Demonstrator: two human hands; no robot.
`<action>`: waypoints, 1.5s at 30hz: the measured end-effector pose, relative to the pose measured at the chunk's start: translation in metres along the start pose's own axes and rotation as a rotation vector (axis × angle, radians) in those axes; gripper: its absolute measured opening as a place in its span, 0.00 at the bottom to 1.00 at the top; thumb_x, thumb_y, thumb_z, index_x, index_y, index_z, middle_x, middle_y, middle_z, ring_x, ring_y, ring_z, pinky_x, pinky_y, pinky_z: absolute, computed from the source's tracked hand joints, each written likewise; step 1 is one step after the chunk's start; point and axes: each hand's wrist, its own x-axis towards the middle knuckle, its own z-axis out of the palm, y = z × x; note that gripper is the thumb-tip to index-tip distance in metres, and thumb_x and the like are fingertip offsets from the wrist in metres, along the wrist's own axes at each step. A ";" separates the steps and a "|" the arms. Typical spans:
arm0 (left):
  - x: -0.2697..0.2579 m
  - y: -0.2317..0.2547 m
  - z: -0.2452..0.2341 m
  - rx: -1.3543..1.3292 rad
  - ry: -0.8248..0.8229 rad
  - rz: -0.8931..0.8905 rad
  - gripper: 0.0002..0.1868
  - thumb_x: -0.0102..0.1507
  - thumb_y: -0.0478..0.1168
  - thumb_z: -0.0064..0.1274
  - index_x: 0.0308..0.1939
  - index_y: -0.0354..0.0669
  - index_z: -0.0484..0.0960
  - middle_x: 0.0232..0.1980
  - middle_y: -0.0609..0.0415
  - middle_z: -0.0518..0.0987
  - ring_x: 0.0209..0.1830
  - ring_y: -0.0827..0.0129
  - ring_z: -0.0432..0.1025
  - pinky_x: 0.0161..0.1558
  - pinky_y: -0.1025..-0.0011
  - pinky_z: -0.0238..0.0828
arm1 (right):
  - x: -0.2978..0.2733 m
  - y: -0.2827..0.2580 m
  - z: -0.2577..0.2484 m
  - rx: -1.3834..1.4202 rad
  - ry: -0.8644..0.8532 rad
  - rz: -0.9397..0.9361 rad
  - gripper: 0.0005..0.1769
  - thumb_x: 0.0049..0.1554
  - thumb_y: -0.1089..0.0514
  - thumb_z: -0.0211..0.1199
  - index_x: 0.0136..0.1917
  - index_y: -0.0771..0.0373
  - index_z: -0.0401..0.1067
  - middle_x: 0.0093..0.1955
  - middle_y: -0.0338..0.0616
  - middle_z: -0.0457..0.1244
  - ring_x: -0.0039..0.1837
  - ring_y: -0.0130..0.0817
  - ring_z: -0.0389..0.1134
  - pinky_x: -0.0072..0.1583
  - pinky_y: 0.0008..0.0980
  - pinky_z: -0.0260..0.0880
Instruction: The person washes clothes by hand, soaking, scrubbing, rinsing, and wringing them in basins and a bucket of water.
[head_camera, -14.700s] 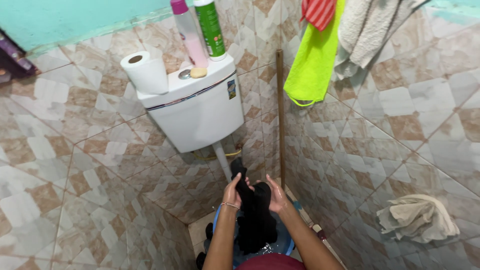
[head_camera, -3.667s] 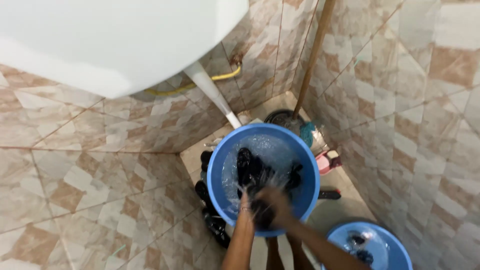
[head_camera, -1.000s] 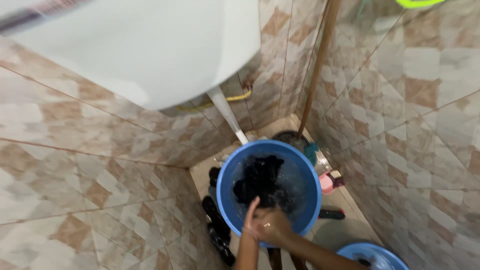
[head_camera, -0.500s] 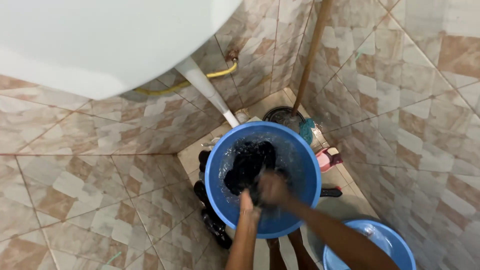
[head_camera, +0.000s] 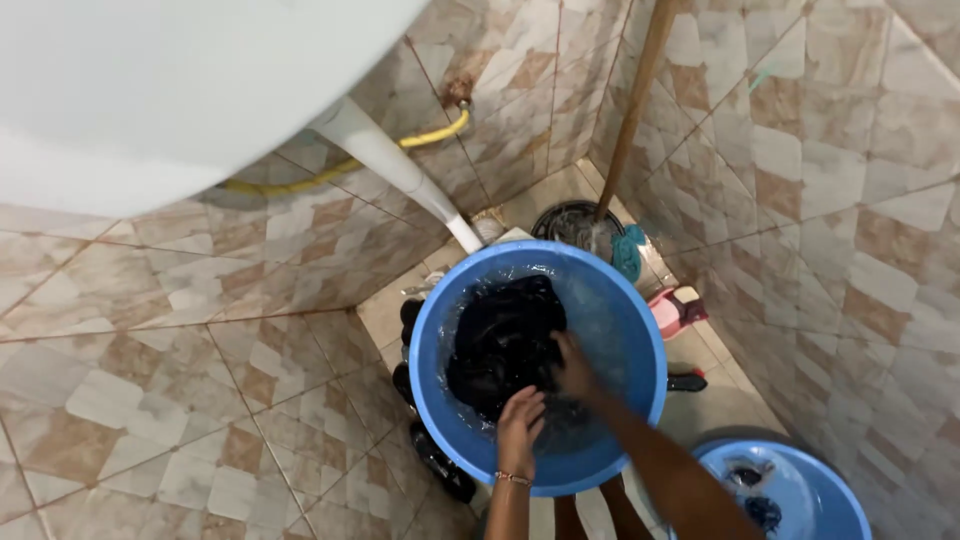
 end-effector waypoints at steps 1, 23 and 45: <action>-0.003 -0.001 0.000 0.036 -0.033 0.009 0.25 0.67 0.46 0.45 0.65 0.41 0.78 0.66 0.46 0.79 0.70 0.55 0.70 0.71 0.58 0.62 | 0.000 0.013 -0.013 0.045 -0.025 0.096 0.28 0.48 0.63 0.59 0.62 0.73 0.70 0.61 0.67 0.63 0.63 0.60 0.64 0.64 0.49 0.64; 0.085 -0.002 0.004 -0.643 -0.103 -0.130 0.23 0.65 0.50 0.47 0.56 0.39 0.80 0.53 0.48 0.83 0.51 0.56 0.78 0.54 0.58 0.76 | -0.003 -0.070 -0.002 -0.105 0.046 0.148 0.06 0.49 0.59 0.62 0.42 0.59 0.76 0.43 0.48 0.68 0.44 0.44 0.71 0.47 0.43 0.71; 0.058 -0.065 -0.023 -0.044 -0.084 0.110 0.23 0.68 0.47 0.41 0.63 0.40 0.77 0.68 0.44 0.78 0.71 0.55 0.70 0.71 0.60 0.61 | 0.003 0.025 -0.022 -0.061 -0.072 1.121 0.30 0.57 0.47 0.65 0.69 0.65 0.74 0.67 0.59 0.70 0.67 0.54 0.70 0.70 0.49 0.68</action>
